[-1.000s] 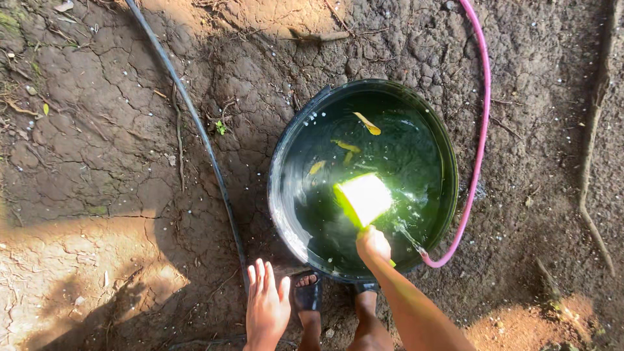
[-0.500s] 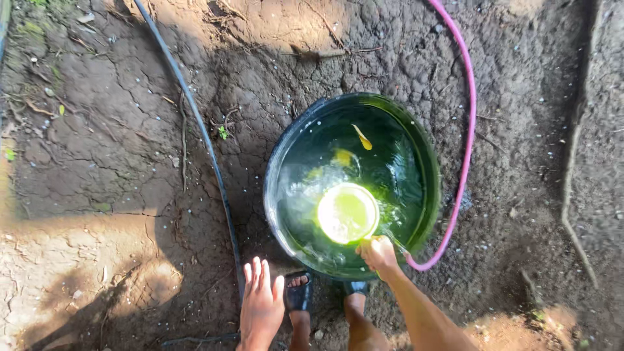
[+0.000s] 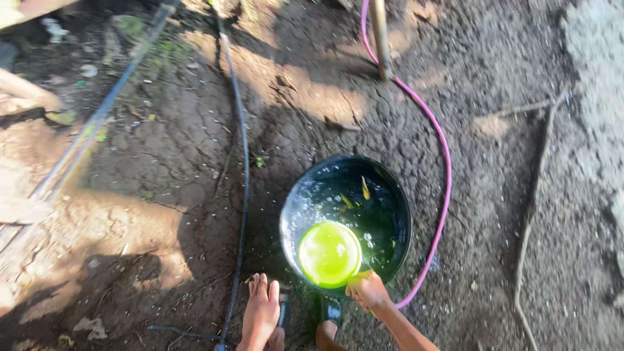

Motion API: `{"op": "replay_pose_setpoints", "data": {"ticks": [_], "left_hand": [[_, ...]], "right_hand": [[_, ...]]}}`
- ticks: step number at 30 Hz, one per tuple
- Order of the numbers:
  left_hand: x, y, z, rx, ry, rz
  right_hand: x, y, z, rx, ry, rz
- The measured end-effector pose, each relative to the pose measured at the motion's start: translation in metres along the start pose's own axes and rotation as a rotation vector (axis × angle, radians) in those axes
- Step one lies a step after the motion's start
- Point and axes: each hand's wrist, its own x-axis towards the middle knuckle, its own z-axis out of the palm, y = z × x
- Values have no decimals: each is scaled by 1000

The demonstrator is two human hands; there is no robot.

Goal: The person scoops water from a tub using a dipper and waters plants along a fence by splashing and pouring water onto them.

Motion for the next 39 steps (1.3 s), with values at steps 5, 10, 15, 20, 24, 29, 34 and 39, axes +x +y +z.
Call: {"op": "replay_pose_setpoints", "data": {"ticks": [5,10,15,20,24,29,34,39], "left_hand": [[-28,-29,3,-27,144,15],[-78,2,-68,-382,29,-346],[-148,29,-132,-858,45,-554],[-192,-5,-182,-1294,144,-444],[-238,-56,-208,-1102,338,-414],[-286,-126,-235,-1509,497,-432],[-326,-199,-238,-1423,721,-416],[-376,-240,-268,-1312,883,-588]], "right_hand": [[-49,-32,19,-129,-87,-64],[-82,-44,70,-244,-198,-33],[-123,-58,133,-386,-305,-48],[-164,-57,220,-497,-398,-22],[-184,-44,282,-606,-560,-15],[-207,-17,367,-786,-646,-9],[-233,9,443,-964,-740,-49],[-264,29,515,-1066,-865,-52]]}}
